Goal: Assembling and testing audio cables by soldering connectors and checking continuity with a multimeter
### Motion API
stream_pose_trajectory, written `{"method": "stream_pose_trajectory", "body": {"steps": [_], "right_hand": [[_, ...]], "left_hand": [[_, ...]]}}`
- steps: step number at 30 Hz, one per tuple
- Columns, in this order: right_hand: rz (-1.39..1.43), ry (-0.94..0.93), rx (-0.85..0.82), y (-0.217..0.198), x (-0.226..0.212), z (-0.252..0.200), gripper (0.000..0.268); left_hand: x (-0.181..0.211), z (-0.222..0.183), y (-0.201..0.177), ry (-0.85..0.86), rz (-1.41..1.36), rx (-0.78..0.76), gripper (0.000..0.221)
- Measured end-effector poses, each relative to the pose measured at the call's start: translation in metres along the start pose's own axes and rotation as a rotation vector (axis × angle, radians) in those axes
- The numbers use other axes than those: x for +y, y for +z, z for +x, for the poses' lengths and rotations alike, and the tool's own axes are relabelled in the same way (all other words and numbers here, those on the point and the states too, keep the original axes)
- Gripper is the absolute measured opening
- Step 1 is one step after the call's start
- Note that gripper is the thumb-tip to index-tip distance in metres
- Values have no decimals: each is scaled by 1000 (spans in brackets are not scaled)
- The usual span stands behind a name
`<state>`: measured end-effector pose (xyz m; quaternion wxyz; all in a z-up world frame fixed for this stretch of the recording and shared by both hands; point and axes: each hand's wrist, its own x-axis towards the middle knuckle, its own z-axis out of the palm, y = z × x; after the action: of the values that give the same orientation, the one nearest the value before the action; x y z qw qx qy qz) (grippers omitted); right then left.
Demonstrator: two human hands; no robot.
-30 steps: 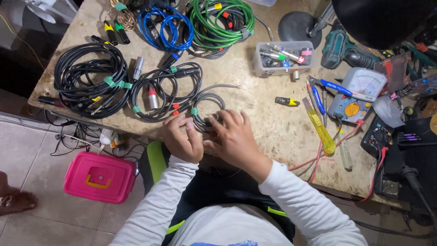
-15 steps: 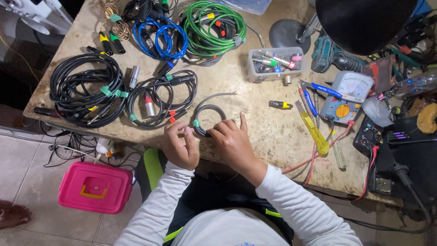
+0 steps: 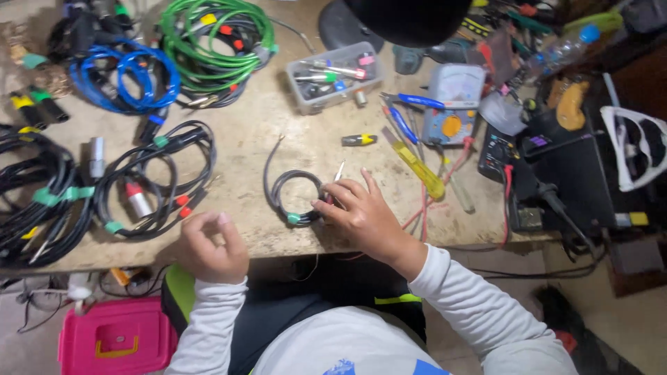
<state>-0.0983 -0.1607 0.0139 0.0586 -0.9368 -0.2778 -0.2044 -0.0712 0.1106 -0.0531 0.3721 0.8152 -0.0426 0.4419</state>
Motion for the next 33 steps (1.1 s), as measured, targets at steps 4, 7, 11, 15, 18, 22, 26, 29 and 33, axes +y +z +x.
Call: {"method": "stream_pose_trajectory", "body": {"steps": [4,7,11,15,18,22,26,29,33], "right_hand": [[18,278,54,-19,29,-33,19],[-25,575,121,-38,60,-70,12],[-72,780,162,-72,99,-116,12],[7,1011,-74,-89,97,-98,29],[-24,915,-150,-67,99,-88,38],[-100,873,-227,-40,105,-77,42],[86,966,-208,-48,101,-64,16],[98,1026,-346,-59,93,-56,21],[246,1145,-151,-69,88,-50,45]], "left_hand": [[-3,-5,-3,-45,14,-25,11],[7,1,-6,-39,-41,-30,12],[14,4,-7,9,-34,-54,12],[27,7,-12,-69,21,-194,14],[26,4,-11,-69,24,-202,15],[23,3,-11,-93,61,-190,14],[20,4,-10,-34,86,-171,13],[15,2,-8,-24,100,-180,14],[16,4,-8,7,99,-179,12]]}}
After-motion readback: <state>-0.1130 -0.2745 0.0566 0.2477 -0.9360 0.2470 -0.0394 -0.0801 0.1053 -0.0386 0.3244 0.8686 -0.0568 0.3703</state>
